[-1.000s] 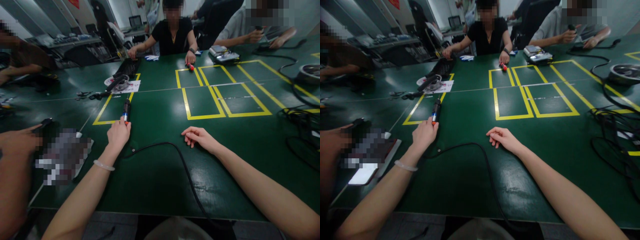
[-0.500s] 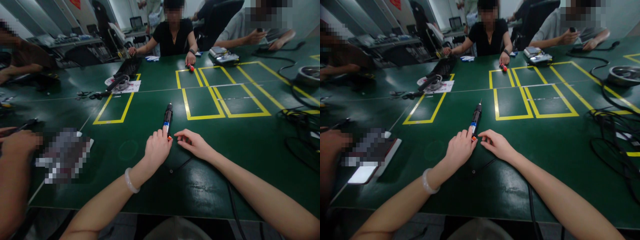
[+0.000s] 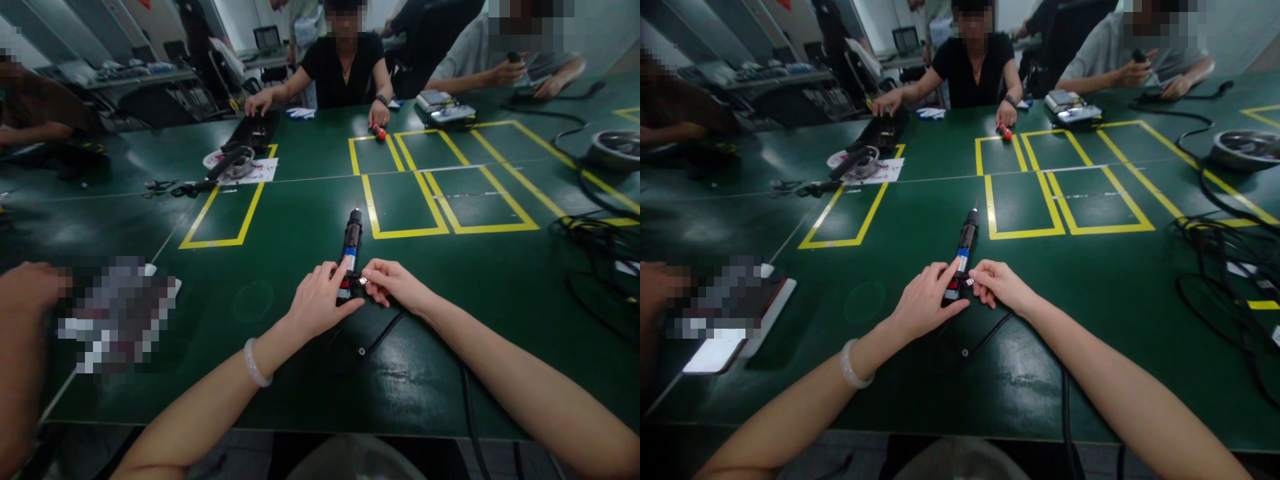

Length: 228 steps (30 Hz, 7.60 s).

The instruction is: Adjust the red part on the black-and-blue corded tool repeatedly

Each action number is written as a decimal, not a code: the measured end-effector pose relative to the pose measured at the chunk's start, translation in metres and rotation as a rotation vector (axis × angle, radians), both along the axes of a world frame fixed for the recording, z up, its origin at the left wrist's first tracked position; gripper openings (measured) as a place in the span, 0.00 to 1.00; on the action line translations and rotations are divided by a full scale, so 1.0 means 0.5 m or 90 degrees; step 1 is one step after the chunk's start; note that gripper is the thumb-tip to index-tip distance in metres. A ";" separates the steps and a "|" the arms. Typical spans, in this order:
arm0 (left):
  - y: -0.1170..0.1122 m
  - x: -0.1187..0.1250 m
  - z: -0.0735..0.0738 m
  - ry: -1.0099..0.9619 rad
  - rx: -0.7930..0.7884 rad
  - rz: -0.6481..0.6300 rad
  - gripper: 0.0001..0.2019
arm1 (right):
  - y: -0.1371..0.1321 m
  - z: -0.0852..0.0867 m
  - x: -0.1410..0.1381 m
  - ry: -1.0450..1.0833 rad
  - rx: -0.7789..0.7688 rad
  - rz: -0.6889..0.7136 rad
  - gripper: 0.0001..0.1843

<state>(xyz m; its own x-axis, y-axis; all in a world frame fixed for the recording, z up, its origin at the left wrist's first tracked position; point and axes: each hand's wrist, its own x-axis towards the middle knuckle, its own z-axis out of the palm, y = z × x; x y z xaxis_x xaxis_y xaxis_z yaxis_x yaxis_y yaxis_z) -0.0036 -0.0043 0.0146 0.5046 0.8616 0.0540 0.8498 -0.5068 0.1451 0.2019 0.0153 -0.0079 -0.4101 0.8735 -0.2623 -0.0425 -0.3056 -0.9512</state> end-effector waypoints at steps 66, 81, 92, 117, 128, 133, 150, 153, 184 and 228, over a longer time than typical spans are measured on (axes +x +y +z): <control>-0.001 0.024 -0.006 -0.003 0.027 0.077 0.36 | 0.002 -0.003 0.018 -0.041 0.116 0.077 0.12; 0.038 -0.062 0.020 0.132 0.077 0.102 0.35 | 0.028 -0.006 0.064 -0.084 0.139 -0.035 0.15; 0.150 -0.276 0.034 0.221 0.035 0.316 0.35 | 0.030 -0.006 0.063 -0.070 0.126 -0.018 0.17; 0.277 -0.473 0.022 0.208 -0.003 0.514 0.40 | 0.031 -0.013 0.062 -0.063 0.124 -0.011 0.15; 0.268 -0.458 0.008 0.209 0.070 0.586 0.28 | 0.029 -0.010 0.060 -0.069 0.129 -0.009 0.15; 0.264 -0.446 0.012 0.224 0.079 0.585 0.25 | 0.031 -0.009 0.058 -0.078 0.129 -0.009 0.16; 0.099 -0.211 0.023 0.178 0.050 0.405 0.22 | 0.026 -0.002 0.044 -0.121 0.140 -0.033 0.19; 0.063 -0.147 0.030 0.147 0.035 0.338 0.21 | 0.021 0.003 0.037 -0.144 0.180 -0.018 0.19; -0.011 0.011 -0.004 -0.143 -0.110 -0.018 0.37 | -0.008 -0.003 0.021 0.086 0.004 0.097 0.18; -0.014 0.029 0.000 -0.135 -0.119 0.032 0.33 | 0.004 -0.005 0.038 -0.101 0.218 0.126 0.14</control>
<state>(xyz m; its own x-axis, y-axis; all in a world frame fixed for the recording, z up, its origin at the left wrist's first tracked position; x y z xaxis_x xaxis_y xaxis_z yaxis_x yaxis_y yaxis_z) 0.0107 -0.0114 0.0146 0.4561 0.8899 -0.0078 0.8135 -0.4133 0.4091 0.2211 0.0173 -0.0102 -0.5568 0.8295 -0.0434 0.1399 0.0421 -0.9893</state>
